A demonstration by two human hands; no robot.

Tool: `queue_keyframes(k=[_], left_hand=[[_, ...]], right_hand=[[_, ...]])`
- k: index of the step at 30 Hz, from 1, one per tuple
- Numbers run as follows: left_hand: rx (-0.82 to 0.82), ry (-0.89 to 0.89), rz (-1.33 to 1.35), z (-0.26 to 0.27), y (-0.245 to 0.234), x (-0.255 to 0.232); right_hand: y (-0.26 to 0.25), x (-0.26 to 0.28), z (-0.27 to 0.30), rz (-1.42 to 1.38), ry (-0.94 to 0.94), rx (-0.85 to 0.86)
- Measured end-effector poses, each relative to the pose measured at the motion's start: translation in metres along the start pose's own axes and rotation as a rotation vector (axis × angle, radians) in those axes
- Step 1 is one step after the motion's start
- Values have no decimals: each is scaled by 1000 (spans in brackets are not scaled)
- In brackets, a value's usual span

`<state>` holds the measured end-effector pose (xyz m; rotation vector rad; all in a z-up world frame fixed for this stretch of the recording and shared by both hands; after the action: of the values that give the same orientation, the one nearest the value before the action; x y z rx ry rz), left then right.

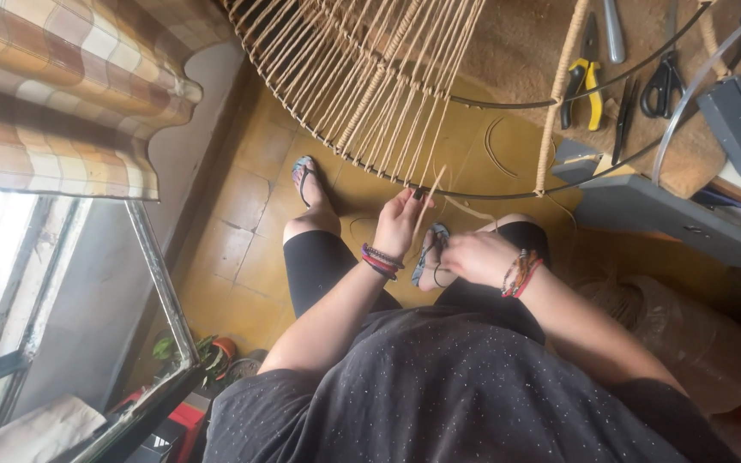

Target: Weaving wicker strands onto a metal frame to create the seat and back of a chair.

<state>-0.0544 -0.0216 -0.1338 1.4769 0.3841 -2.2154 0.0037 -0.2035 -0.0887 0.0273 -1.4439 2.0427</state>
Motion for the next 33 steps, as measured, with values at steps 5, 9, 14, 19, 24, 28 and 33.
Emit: queue_keyframes(k=[5, 9, 14, 19, 24, 28, 33], left_hand=[[-18, 17, 8, 2, 3, 5], [-7, 126, 119, -3, 6, 20], [124, 215, 255, -33, 4, 50], [228, 165, 251, -83, 10, 86], [153, -210, 618, -121, 46, 55], [94, -185, 841, -131, 51, 44], [-55, 17, -118, -50, 1, 99]], right_hand=[[-70, 11, 13, -100, 115, -366], [-78, -12, -1, -211, 141, -694], [-49, -35, -52, -279, 177, -764], [-66, -20, -83, -460, 459, -274], [-70, -9, -104, -744, 591, -250], [-53, -23, -91, -1144, 729, -717], [-120, 66, -13, -1364, 479, -1037]])
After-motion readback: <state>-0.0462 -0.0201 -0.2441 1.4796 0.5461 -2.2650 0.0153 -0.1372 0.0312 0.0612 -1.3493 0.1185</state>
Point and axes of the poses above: each hand's wrist, its own z-axis away from the middle knuckle, its own y-axis out of the palm, x = y × z, the point moved 1 cm from there along -z, towards the middle knuckle, and after that the axes turned 12 degrees about -x, right-handed, at the moved point
